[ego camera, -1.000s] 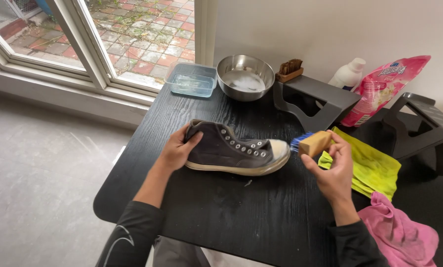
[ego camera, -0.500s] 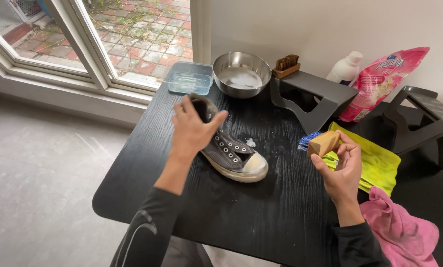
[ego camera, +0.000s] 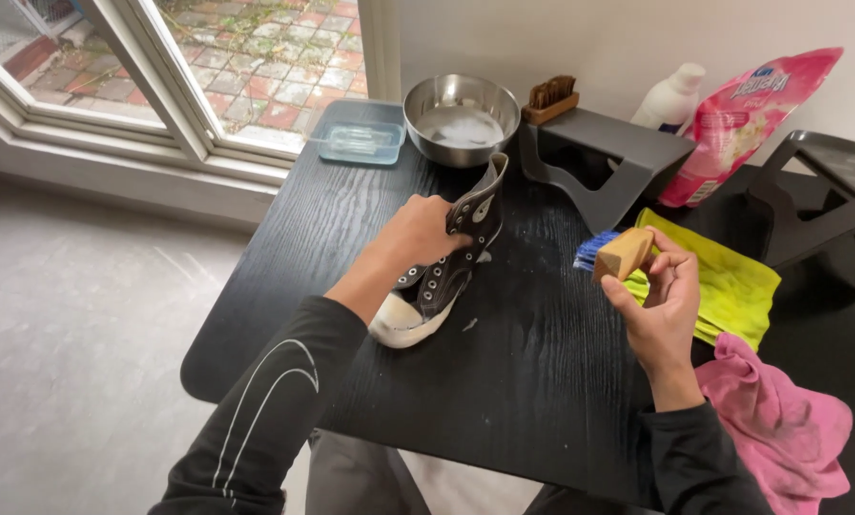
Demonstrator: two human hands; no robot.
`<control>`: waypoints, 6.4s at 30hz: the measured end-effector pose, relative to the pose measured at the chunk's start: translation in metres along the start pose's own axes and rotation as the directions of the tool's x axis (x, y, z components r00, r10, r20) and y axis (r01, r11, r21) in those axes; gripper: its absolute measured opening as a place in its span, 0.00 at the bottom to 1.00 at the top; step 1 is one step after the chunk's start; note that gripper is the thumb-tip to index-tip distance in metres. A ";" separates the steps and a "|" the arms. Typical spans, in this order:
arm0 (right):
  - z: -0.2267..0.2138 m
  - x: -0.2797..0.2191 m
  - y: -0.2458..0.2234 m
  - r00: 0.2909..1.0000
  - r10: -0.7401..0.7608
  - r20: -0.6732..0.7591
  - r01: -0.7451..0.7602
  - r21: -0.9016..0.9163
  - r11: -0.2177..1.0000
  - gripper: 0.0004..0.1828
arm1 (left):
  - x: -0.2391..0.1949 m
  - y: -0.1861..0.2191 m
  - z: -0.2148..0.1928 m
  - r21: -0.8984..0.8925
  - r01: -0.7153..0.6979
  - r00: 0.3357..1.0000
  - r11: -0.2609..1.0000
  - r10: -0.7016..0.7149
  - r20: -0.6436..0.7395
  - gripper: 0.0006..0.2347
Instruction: The person scrubs a black high-top sneaker with a wooden-handled brush, focusing on the white rubber sole and toe cap. They rotate the shoe to clean different sections of the sole and upper, using a bowl of soapy water nearby.
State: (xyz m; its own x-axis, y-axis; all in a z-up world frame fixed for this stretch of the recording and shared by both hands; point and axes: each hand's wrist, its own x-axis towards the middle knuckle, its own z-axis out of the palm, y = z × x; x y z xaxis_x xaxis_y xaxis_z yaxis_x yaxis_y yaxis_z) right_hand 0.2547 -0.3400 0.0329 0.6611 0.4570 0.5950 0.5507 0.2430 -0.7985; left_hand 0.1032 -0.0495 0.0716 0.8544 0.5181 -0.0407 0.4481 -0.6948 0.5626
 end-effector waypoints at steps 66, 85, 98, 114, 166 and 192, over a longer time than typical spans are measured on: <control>0.030 -0.016 -0.019 0.978 0.129 0.162 -0.114 -0.098 0.989 0.25 | -0.187 -0.241 -0.020 -0.782 -0.622 0.142 -0.030 -0.987 -0.075 0.21; 0.023 -0.021 -0.024 0.981 0.020 0.191 -0.018 -0.015 1.000 0.25 | -0.229 -0.004 -0.021 -0.671 -0.386 0.432 0.633 0.767 0.475 0.16; 0.015 -0.026 -0.021 0.988 0.018 0.157 -0.016 -0.014 1.000 0.30 | -0.099 0.014 -0.012 -0.107 -0.042 0.996 0.993 0.033 -0.083 0.41; 0.005 -0.021 -0.011 0.989 -0.024 0.147 0.020 0.027 0.999 0.33 | -0.052 -0.067 0.032 -0.584 0.146 0.989 0.799 -0.096 0.116 0.21; 0.104 0.037 -0.036 0.952 0.022 0.304 0.087 -0.340 0.937 0.34 | -0.034 -0.115 0.062 -0.689 -0.216 0.976 0.692 0.153 -0.152 0.17; 0.100 0.050 -0.024 0.957 0.116 0.264 -0.024 -0.328 0.944 0.34 | -0.037 -0.109 0.062 -0.685 -0.250 0.968 0.684 0.175 -0.178 0.14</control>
State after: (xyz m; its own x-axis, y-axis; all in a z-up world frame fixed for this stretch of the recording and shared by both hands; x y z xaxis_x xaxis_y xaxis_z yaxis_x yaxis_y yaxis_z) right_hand 0.2232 -0.2374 0.0723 0.5624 0.6918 0.4528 0.6712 -0.0621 -0.7387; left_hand 0.0392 -0.0235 -0.0394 0.8588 0.4689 0.2063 -0.0874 -0.2626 0.9609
